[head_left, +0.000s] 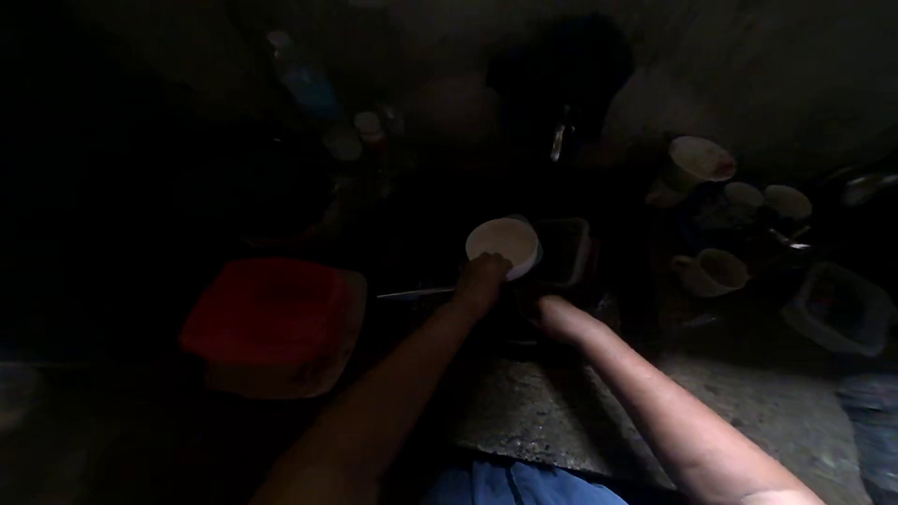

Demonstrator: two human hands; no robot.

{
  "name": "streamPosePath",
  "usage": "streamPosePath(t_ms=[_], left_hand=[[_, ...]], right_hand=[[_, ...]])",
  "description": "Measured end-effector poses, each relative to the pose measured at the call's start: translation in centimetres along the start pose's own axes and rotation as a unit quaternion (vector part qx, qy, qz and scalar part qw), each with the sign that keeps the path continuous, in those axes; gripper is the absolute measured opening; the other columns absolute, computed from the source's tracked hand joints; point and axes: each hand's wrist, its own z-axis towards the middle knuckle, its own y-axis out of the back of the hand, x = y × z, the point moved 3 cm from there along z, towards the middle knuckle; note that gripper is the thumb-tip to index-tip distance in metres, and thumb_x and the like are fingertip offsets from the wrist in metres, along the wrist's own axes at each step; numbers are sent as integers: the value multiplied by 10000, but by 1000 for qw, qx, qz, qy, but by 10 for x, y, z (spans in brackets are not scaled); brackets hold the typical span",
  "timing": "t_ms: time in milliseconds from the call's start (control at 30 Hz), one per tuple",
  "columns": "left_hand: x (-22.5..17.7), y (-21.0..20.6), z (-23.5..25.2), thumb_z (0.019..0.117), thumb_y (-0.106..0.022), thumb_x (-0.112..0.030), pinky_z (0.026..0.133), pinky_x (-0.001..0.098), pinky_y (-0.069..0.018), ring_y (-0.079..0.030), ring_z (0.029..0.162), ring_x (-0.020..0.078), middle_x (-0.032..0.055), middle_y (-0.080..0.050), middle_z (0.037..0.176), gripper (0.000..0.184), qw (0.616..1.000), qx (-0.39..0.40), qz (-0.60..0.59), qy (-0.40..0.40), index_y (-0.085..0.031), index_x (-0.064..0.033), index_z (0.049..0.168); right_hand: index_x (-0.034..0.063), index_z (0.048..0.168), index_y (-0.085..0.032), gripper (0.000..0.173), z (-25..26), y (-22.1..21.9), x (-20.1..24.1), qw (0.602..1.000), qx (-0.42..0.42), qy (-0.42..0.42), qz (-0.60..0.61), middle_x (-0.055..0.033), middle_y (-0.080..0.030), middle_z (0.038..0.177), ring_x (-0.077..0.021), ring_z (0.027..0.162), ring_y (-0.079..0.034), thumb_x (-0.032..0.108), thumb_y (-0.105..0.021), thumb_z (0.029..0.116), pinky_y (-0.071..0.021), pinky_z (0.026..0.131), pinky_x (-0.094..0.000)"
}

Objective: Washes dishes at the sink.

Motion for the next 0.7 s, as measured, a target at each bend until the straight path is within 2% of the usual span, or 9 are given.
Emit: streamPosePath(t_ms=[67, 200, 267, 367, 433, 500, 567, 633, 700], left_hand=[[4, -20, 5, 987, -579, 18, 1077, 532, -449, -566, 1259, 400, 209, -622, 1316, 302, 1000, 21, 23, 3, -656, -10, 1278], [22, -52, 12, 970, -568, 31, 1022, 520, -493, -628, 1155, 397, 217, -677, 1172, 226, 998, -33, 50, -32, -714, 10, 1141], [22, -52, 16, 986, -562, 1, 1073, 513, -458, -588, 1236, 376, 193, -654, 1257, 256, 997, 15, 67, 22, -708, -24, 1195], [16, -46, 24, 1003, -567, -49, 1152, 514, -379, -509, 1339, 384, 203, -596, 1369, 291, 991, 72, 60, 90, -667, -16, 1274], [6, -41, 22, 1002, -545, -34, 1183, 499, -345, -468, 1384, 385, 219, -557, 1425, 358, 995, 41, 18, 89, -618, -6, 1351], [-4, -41, 10, 988, -541, -30, 1153, 464, -407, -525, 1340, 358, 238, -588, 1375, 341, 992, -48, -80, 81, -635, 29, 1310], [-10, -48, -8, 1032, -504, -79, 1091, 419, -460, -580, 1259, 304, 240, -603, 1324, 317, 957, -64, -235, 157, -596, 73, 1295], [-9, -60, -16, 1055, -523, -135, 972, 410, -511, -616, 1117, 262, 214, -621, 1246, 327, 874, -47, -409, 257, -566, 56, 1317], [-12, -64, -14, 1085, -486, -215, 859, 402, -547, -643, 983, 224, 154, -661, 1131, 315, 776, -25, -549, 309, -597, 2, 1284]], right_hand=[[-3, 1404, -560, 438, 8, -16, 2, 999, 7, -29, -28, -254, -594, 1376, -416, 1310, -553, 210, -595, 1023, -430, 1093, -613], [-38, 1470, -479, 499, 21, -25, 11, 995, 32, -65, -62, -279, -502, 1482, -456, 1399, -457, 169, -576, 1026, -369, 1132, -651], [-33, 1455, -502, 491, 22, -26, 14, 994, 34, -86, -60, -272, -519, 1472, -451, 1387, -477, 206, -572, 1032, -386, 1117, -652], [-14, 1505, -459, 534, 27, -23, 17, 994, 14, -106, -17, -255, -468, 1534, -429, 1440, -425, 201, -580, 1031, -348, 1168, -615], [-30, 1507, -449, 549, 32, -27, 18, 993, 1, -116, 9, -259, -445, 1552, -425, 1459, -398, 215, -580, 1032, -329, 1185, -602], [-40, 1487, -469, 547, 31, -29, 18, 992, -2, -122, 25, -258, -458, 1541, -425, 1450, -411, 218, -596, 1022, -342, 1176, -606], [-57, 1460, -487, 539, 30, -20, 18, 994, 23, -107, 19, -279, -477, 1510, -448, 1420, -435, 211, -617, 1011, -352, 1154, -632], [-57, 1421, -521, 497, 32, -5, 18, 995, 53, -86, 7, -284, -525, 1453, -449, 1360, -499, 169, -641, 995, -402, 1106, -636], [-73, 1411, -517, 489, 28, 10, 25, 993, 70, -84, 34, -289, -544, 1421, -429, 1322, -534, 138, -647, 990, -426, 1082, -616]])
